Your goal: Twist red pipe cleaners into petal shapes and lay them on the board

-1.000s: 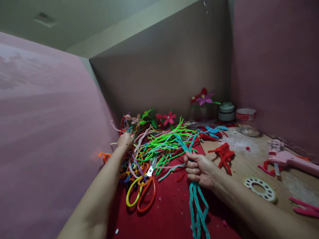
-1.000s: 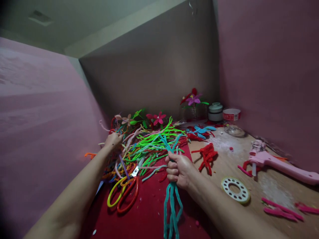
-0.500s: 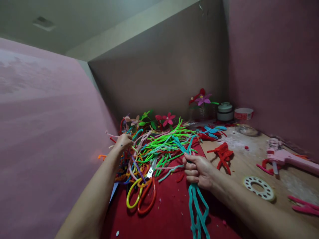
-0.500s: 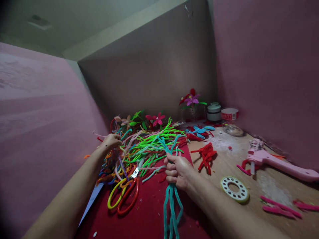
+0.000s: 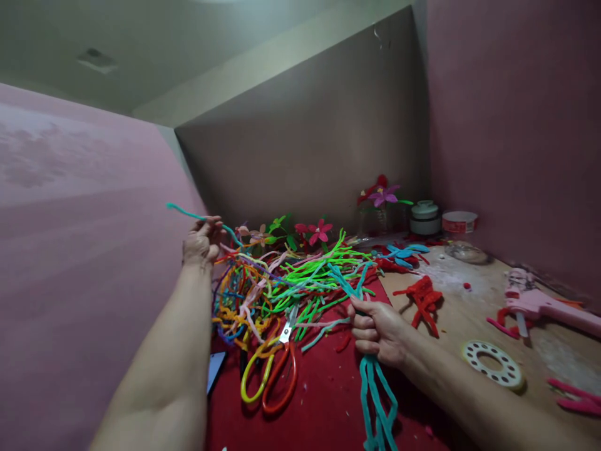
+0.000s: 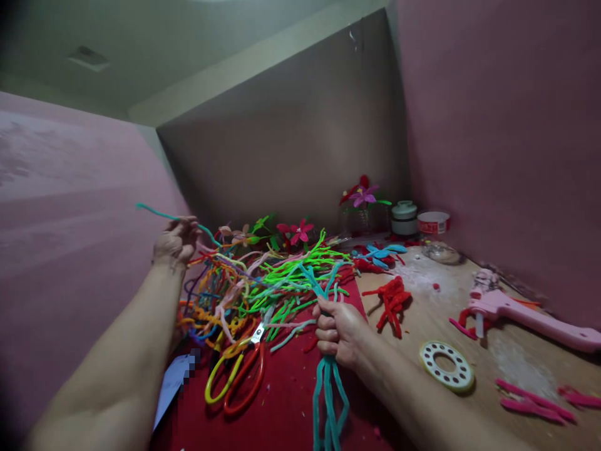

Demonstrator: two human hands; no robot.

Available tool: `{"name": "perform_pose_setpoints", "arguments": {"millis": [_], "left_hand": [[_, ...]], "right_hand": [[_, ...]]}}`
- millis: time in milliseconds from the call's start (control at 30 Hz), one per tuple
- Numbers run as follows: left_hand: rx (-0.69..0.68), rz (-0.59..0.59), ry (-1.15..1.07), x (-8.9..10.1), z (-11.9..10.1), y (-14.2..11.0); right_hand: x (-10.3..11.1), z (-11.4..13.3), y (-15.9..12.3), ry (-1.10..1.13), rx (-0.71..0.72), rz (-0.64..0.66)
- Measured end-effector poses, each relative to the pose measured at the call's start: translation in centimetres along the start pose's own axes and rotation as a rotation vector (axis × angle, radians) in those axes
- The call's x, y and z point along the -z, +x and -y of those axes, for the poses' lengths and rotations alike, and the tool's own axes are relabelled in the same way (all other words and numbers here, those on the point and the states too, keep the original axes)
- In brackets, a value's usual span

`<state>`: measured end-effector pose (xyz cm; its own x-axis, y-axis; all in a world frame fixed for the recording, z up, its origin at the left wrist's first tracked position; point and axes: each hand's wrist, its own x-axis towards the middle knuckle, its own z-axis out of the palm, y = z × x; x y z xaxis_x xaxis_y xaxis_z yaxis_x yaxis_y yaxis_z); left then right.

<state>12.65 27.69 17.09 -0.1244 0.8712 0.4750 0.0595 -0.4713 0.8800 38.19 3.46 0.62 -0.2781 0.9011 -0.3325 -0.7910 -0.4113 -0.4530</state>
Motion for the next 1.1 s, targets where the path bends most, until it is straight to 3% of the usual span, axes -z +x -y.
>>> {"name": "perform_pose_setpoints", "arguments": {"millis": [433,667,900,1100], "left_hand": [[0.053,0.006,-0.201,1.2,0.5,-1.8],[0.02,-0.061,-0.378,1.6,1.2,-2.4],[-0.029,-0.015,-0.524,0.1,-0.4,-2.0],[0.008,0.077,-0.557,-2.6,-1.1,-2.3]], "right_hand": [[0.0,0.0,-0.2,0.018,0.007,0.028],[0.1,-0.1,-0.2,0.009,0.006,0.036],[0.0,0.0,-0.3,-0.002,0.027,0.03],[-0.3,0.2,-0.4,0.036,0.044,0.047]]}}
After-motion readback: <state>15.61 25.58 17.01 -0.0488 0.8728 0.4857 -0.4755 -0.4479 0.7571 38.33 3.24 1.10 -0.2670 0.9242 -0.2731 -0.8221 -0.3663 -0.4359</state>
